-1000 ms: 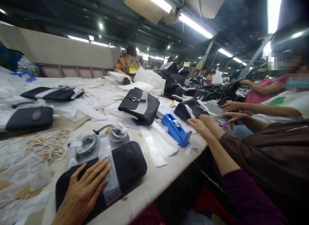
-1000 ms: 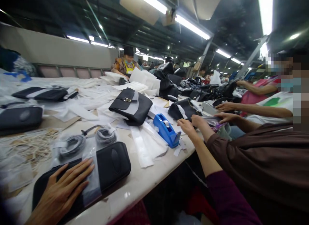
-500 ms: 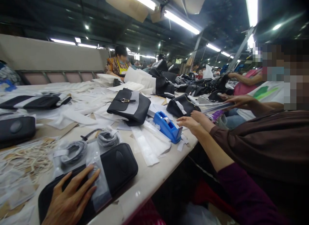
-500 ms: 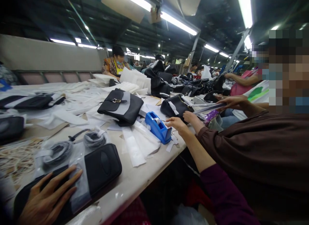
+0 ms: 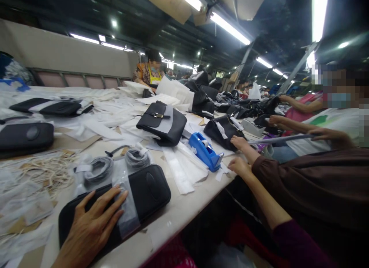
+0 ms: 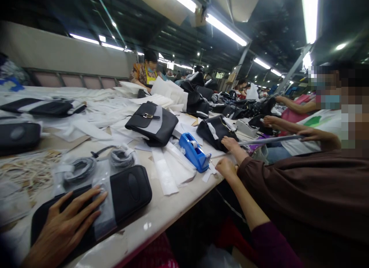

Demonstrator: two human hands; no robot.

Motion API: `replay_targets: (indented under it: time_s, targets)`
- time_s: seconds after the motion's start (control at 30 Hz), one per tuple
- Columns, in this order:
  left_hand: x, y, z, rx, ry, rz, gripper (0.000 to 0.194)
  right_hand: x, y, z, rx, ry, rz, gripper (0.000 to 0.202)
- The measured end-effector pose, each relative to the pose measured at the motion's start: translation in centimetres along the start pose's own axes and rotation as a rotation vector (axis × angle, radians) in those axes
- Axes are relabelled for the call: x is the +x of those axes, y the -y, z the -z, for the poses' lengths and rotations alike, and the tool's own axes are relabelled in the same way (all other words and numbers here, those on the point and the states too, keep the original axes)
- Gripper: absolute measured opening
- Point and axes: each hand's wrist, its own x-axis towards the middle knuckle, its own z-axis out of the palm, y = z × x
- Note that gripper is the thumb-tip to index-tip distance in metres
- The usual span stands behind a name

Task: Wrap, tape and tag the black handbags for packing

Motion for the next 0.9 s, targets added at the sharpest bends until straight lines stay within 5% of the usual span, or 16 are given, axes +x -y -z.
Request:
replay_targets:
  time_s: [0.1,0.2,0.3,0.4,0.6,0.9]
  targets:
    - [0.1,-0.9,1.0,-0.009,0.025,0.064,0.041,-2.2,4.3,0.1,-0.176,0.004,0.279,0.012]
    - [0.4,-1.8,2.2,-0.044,0.088,0.16,0.036,-4.2,12.2,-1.6,-0.257,0.131,0.902,0.016]
    - [0.6,-2.3,2.7,-0.081,0.121,0.228,0.034,-6.0,21.2,-5.2,-0.257,0.321,1.377,0.023]
    - [0.6,-2.5,2.8,-0.104,0.126,0.263,0.033,-7.4,28.1,-9.6,-0.328,0.488,1.698,0.021]
    - [0.5,-2.5,3.0,-0.131,0.088,0.317,0.033,-8.4,33.7,-15.3,-0.597,0.608,1.911,0.021]
    - [0.5,-2.3,3.1,-0.146,0.083,0.355,0.032,-8.5,34.9,-17.2,-0.672,0.609,1.974,0.02]
